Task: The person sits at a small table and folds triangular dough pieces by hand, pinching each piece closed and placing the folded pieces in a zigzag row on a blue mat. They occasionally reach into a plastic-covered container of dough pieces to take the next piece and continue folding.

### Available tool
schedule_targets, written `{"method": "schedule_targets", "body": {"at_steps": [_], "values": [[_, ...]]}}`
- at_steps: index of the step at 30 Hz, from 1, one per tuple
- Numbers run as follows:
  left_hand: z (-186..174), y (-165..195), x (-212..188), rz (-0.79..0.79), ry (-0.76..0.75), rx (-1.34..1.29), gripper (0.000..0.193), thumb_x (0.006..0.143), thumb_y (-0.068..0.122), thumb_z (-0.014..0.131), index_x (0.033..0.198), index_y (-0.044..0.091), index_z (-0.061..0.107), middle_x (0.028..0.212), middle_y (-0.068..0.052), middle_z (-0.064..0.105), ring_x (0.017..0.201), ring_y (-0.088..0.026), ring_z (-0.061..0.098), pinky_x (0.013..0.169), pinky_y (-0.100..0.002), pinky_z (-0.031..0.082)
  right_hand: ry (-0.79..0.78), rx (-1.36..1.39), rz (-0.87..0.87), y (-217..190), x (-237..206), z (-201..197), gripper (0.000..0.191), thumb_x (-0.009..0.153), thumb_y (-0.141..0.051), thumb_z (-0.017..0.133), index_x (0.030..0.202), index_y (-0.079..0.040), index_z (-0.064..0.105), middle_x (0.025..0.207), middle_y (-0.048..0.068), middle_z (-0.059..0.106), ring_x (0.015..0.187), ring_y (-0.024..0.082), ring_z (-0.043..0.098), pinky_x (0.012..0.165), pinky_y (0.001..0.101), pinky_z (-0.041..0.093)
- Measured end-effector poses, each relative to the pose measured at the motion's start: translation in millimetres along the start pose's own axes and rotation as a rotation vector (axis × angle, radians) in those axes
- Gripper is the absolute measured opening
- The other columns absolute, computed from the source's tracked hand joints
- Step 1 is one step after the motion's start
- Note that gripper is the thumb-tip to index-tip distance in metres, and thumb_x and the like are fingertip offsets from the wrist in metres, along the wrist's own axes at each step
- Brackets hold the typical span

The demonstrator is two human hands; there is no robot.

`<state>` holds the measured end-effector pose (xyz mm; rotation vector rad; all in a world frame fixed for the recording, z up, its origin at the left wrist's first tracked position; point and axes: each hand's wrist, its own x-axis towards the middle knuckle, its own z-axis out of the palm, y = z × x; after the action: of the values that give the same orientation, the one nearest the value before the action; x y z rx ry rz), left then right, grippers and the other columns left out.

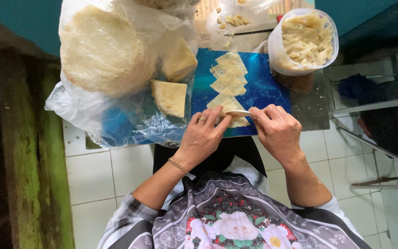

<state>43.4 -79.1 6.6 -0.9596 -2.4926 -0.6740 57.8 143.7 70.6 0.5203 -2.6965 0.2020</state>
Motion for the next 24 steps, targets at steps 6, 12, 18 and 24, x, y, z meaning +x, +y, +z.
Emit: {"method": "schedule_targets", "body": {"at_steps": [6,12,18,24], "values": [[-1.0,-3.6,-0.6,-0.016,0.018,-0.018,0.047,0.087,0.012,0.070,0.134,0.010,0.062,0.132,-0.014,0.056,0.114,-0.029,0.060,0.094,-0.042,0.048,-0.006,0.073,0.036,4.3,-1.0,9.2,0.016,0.092,-0.014,0.076,0.108,-0.017,0.075,0.084,0.001,0.061,0.078,0.021,0.064,0.064,0.0361,0.050],[-5.7,-6.8,-4.7,-0.044,0.096,-0.132,0.040,0.088,0.009,0.072,0.127,0.007,0.063,0.130,-0.013,0.058,0.113,-0.030,0.061,0.093,-0.042,0.050,-0.049,0.327,0.241,8.2,2.4,15.0,0.009,0.098,-0.015,0.073,0.105,-0.010,0.076,0.083,0.004,0.065,0.070,0.018,0.063,0.061,0.0330,0.050],[-9.5,-9.7,-10.7,-0.104,0.144,-0.235,0.037,0.087,0.004,0.072,0.124,0.005,0.065,0.121,-0.011,0.060,0.108,-0.029,0.062,0.090,-0.041,0.051,-0.145,0.802,0.719,40.4,39.3,4.8,0.023,0.102,-0.017,0.063,0.098,0.001,0.077,0.072,0.001,0.064,0.066,0.007,0.046,0.058,0.0270,0.035],[-16.5,2.2,-26.3,-0.201,0.154,-0.100,0.030,0.088,0.007,0.071,0.118,0.004,0.066,0.114,-0.011,0.062,0.099,-0.029,0.062,0.085,-0.041,0.049,0.070,0.215,0.449,122.5,166.1,44.1,0.030,0.103,-0.017,0.060,0.083,-0.001,0.076,0.072,0.013,0.070,0.065,0.021,0.071,0.058,0.0360,0.051]]}}
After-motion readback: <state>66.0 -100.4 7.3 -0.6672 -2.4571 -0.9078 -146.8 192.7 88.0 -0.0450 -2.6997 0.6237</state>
